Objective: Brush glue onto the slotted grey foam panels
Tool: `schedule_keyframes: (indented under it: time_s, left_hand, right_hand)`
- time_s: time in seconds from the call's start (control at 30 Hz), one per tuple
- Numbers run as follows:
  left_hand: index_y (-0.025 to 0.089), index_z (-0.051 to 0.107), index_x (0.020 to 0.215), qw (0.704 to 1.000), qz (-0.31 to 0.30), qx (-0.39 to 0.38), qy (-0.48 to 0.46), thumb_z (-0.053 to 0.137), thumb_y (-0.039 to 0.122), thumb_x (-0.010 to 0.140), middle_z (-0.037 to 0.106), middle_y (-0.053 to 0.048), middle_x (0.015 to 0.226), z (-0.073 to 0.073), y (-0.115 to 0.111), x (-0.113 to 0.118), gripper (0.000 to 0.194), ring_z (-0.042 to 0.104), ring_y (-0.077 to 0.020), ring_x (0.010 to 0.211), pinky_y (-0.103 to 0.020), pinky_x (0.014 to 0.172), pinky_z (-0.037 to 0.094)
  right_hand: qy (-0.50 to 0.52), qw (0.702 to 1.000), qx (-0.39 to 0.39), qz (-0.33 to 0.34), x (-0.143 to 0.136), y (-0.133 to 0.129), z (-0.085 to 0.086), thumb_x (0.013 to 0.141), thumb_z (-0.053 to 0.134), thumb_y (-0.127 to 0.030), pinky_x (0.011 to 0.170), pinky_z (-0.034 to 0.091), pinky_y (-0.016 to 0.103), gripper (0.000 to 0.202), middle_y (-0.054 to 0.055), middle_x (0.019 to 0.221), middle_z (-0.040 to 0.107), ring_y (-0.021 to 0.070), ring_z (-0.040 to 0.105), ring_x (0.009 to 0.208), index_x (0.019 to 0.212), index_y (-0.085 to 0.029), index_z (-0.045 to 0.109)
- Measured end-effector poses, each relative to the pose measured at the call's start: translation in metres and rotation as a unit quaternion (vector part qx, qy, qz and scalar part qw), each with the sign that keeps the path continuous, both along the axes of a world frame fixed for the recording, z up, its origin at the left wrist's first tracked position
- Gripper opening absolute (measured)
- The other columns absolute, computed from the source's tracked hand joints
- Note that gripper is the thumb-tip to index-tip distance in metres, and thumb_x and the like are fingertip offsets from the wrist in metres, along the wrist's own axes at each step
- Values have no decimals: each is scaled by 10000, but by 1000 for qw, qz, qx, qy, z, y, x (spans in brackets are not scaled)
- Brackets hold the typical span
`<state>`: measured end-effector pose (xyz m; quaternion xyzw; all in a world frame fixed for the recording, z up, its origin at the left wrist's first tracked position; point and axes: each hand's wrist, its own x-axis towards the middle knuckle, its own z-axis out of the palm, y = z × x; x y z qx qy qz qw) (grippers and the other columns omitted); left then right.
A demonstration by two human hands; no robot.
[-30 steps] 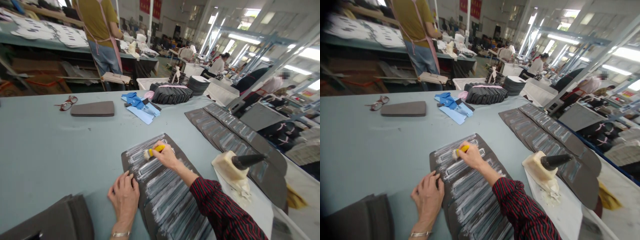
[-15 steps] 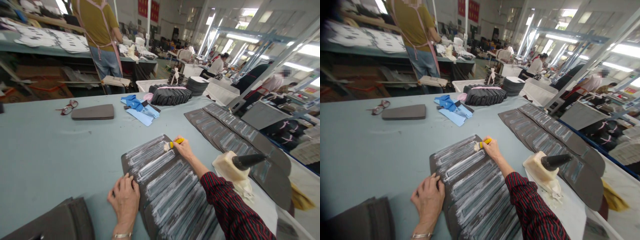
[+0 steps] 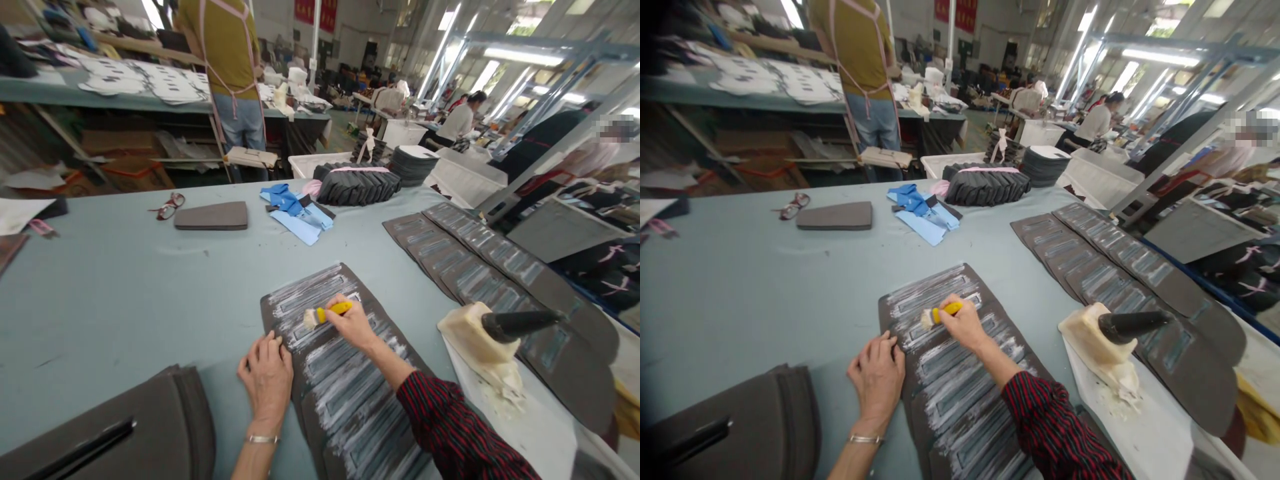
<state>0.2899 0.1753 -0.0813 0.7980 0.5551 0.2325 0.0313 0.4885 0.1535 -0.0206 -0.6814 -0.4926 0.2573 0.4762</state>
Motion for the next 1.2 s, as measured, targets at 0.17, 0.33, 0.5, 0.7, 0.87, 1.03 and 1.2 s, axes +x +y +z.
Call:
schedule_keyframes:
  time_s: [0.17, 0.33, 0.5, 0.7, 0.87, 1.03, 1.2]
  left_hand:
    - [212, 564, 1029, 1000, 2, -3, -2, 440, 237, 865, 628, -54, 1200, -1, 0, 1, 207, 465, -269, 1187, -473, 983, 278]
    - [213, 570, 1012, 1000, 9, -1, -19, 432, 231, 866, 635, -58, 1185, -2, 0, 2, 201, 471, -273, 1180, -475, 985, 273]
    - [215, 573, 1025, 999, 0, -8, -36, 427, 233, 864, 631, -75, 1188, -2, 0, 1, 218, 470, -283, 1182, -485, 986, 262]
    - [213, 570, 1040, 998, -1, -30, -53, 413, 241, 876, 614, -85, 1208, -1, 1, 0, 228, 458, -282, 1193, -481, 1004, 252]
    - [233, 565, 1032, 985, 7, -83, -148, 358, 230, 900, 607, -63, 1193, 3, 2, -12, 245, 504, -207, 1150, -409, 989, 307]
    - [246, 580, 1007, 989, -76, -61, -110, 476, 265, 864, 637, -51, 1127, 13, -22, -20, 178, 501, -221, 1160, -419, 1001, 282]
    - [252, 593, 981, 992, -87, -61, -74, 506, 271, 847, 652, -43, 1122, 10, -36, -21, 161, 491, -243, 1173, -445, 981, 281]
  right_hand:
    - [-45, 978, -14, -201, 92, -18, -2, 679, 568, -314, 579, 366, 242, 154, -22, 644, 555, 116, 460, 582, 723, -174, 612]
    - [-75, 984, -10, -159, 95, -28, -1, 715, 545, -348, 555, 351, 237, 184, -30, 610, 536, 110, 437, 552, 743, -181, 617]
    - [-85, 975, -9, -207, 89, -33, 0, 716, 552, -351, 550, 348, 241, 183, -26, 608, 534, 113, 433, 545, 732, -178, 611]
    - [-100, 975, -12, -200, 78, -32, 6, 732, 546, -305, 541, 335, 242, 127, -34, 583, 509, 111, 417, 527, 717, -189, 596]
    - [-18, 995, 19, -92, 7, -23, 13, 770, 543, -285, 572, 358, 233, 107, -25, 657, 538, 108, 445, 575, 750, -194, 596]
    - [38, 999, 9, 31, -55, -13, 7, 774, 549, -274, 579, 377, 223, 100, -25, 675, 555, 102, 461, 581, 776, -195, 610]
    - [14, 999, -21, -38, -16, -15, 4, 736, 560, -256, 549, 364, 222, 85, -34, 630, 532, 104, 447, 556, 745, -186, 608]
